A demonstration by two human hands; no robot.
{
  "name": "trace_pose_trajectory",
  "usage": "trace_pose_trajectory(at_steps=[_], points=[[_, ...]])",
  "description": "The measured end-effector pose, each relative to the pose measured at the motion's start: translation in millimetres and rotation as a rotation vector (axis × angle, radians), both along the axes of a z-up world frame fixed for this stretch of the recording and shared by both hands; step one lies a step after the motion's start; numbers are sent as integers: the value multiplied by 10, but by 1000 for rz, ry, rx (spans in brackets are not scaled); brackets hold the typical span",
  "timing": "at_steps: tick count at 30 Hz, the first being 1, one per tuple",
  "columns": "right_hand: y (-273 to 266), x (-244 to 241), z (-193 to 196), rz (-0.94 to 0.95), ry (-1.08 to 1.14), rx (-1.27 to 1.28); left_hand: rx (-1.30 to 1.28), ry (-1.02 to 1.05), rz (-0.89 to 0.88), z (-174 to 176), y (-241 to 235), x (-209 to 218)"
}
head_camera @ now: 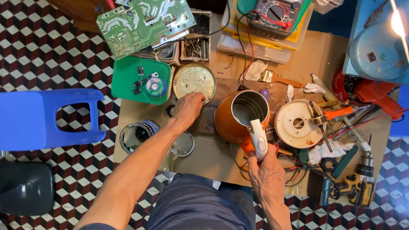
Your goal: The person assembles an orange electric kettle by attaching a white plastic handle to the kettle body. They use a cordless drill to drive screws into the handle and kettle, and a screwdriver to tighten additional screws. The person repeatedly positions and secures the handle throughout the clip.
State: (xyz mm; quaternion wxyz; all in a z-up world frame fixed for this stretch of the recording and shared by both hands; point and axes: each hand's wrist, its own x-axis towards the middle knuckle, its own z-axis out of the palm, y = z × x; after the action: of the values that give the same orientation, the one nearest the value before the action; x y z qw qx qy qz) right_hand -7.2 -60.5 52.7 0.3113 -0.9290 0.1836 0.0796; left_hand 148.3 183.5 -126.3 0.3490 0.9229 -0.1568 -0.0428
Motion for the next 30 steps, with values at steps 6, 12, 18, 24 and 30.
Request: trace_pose_trajectory(at_steps=[6, 12, 18, 24, 30], points=[[3, 8, 9, -48, 70, 54, 106, 82, -146, -209, 73, 226], [-4, 15, 15, -20, 47, 35, 174, 110, -171, -86, 22, 310], [61, 48, 78, -47, 89, 62, 195, 55, -171, -158, -99, 314], [96, 26, 48, -39, 35, 21, 81, 44, -68, 127, -212, 324], [169, -26, -72, -3, -114, -46, -382, 94, 123, 1188, -351, -202]])
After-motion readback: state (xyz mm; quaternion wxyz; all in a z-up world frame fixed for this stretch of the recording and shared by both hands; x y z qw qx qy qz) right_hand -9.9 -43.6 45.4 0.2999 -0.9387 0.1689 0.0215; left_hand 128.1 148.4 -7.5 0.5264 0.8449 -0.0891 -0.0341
